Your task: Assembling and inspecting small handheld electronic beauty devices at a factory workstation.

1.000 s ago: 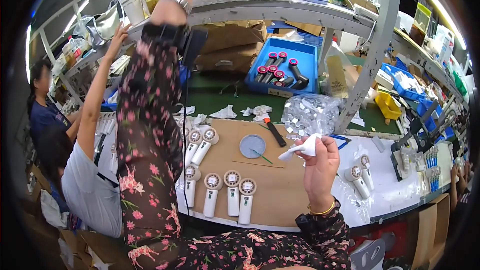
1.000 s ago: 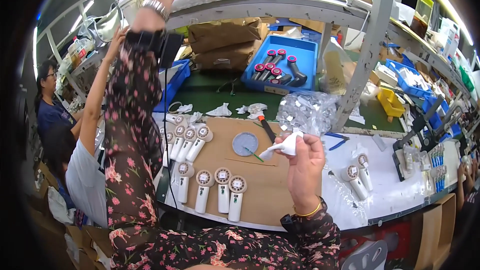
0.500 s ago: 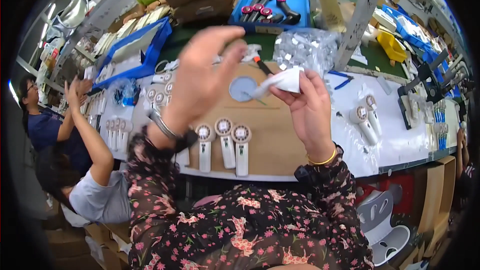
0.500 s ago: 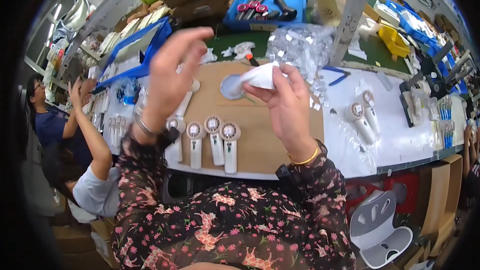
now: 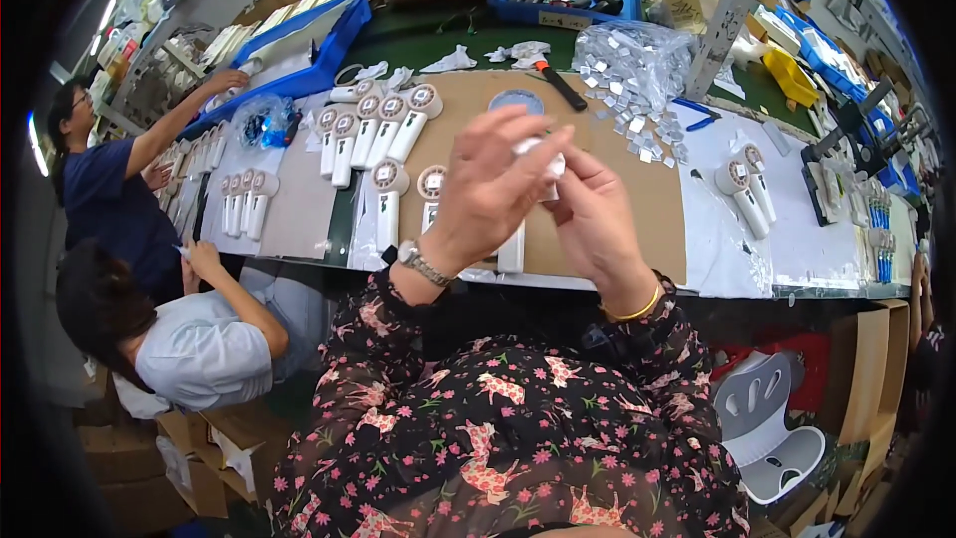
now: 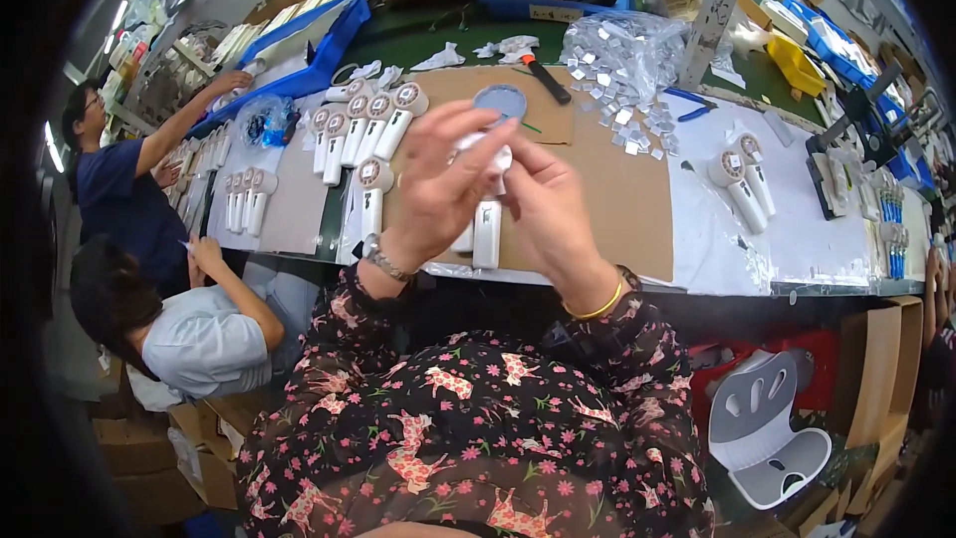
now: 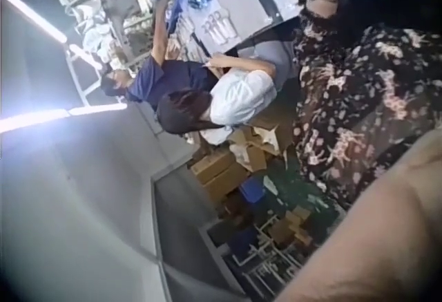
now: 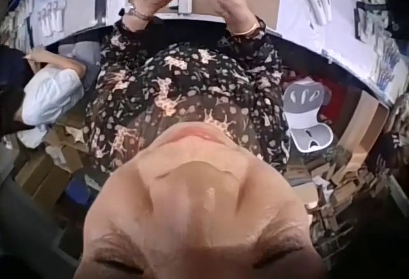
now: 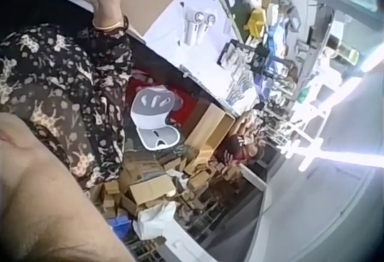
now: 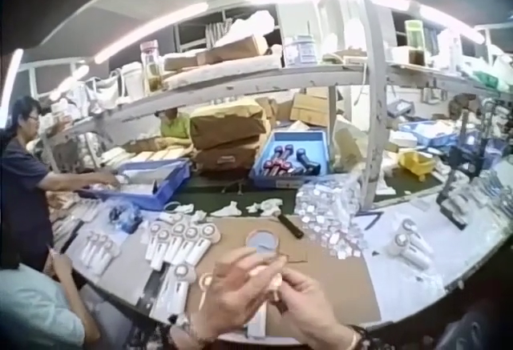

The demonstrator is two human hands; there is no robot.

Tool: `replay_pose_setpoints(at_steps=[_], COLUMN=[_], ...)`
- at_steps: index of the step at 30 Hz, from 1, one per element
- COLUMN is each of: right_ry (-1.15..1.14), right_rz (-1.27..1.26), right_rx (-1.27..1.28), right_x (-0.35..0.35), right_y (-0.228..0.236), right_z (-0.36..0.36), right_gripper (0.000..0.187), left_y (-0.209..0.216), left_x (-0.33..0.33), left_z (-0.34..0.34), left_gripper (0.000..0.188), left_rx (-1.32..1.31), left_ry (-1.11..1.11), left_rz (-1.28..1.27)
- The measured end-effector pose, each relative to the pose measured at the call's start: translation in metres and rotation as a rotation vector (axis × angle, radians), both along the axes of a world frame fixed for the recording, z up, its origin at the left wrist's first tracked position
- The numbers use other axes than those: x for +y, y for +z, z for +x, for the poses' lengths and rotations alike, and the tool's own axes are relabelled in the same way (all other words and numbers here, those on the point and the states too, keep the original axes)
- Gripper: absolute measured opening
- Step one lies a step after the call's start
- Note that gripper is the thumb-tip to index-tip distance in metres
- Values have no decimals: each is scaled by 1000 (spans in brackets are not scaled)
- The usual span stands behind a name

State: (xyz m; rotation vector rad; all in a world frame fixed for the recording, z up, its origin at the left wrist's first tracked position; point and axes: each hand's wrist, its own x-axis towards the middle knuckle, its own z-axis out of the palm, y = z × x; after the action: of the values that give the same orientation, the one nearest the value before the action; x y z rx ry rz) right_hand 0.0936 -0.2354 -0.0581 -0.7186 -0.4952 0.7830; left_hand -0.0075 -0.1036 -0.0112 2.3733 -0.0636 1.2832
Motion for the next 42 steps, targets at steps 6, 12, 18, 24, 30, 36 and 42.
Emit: replay_pose_setpoints(at_steps=[6,12,18,24,30,36,42], right_ry=[234,276,211,-79,-46,-81,-25], right_rz=[39,29,-15,-38,-212,-177,-223], right_rx=[151,119,71,-166,-71,-304,-262], right_x=[-4,-14,-8,6,12,7,13], right_y=[13,30,-6,-27,-35,2,-5], right_z=[-40,-59,-47,-50,-33,-8,38], right_gripper=[32,34,33,25,26,31,31], left_y=[-14,-26,-29,-50,-49,70,192], left_x=[9,8,-17,-22,8,102,232], left_z=[-17,-35,-34,-28,-28,-22,9], left_gripper=[25,31,47,53,40,26,27], left_rx=[-84,-34,-33,69,170,-202,-375], left_ry=[48,-36,-101,-245,-183,53,178], left_rz=[259,-80,3,-277,-115,-107,-255])
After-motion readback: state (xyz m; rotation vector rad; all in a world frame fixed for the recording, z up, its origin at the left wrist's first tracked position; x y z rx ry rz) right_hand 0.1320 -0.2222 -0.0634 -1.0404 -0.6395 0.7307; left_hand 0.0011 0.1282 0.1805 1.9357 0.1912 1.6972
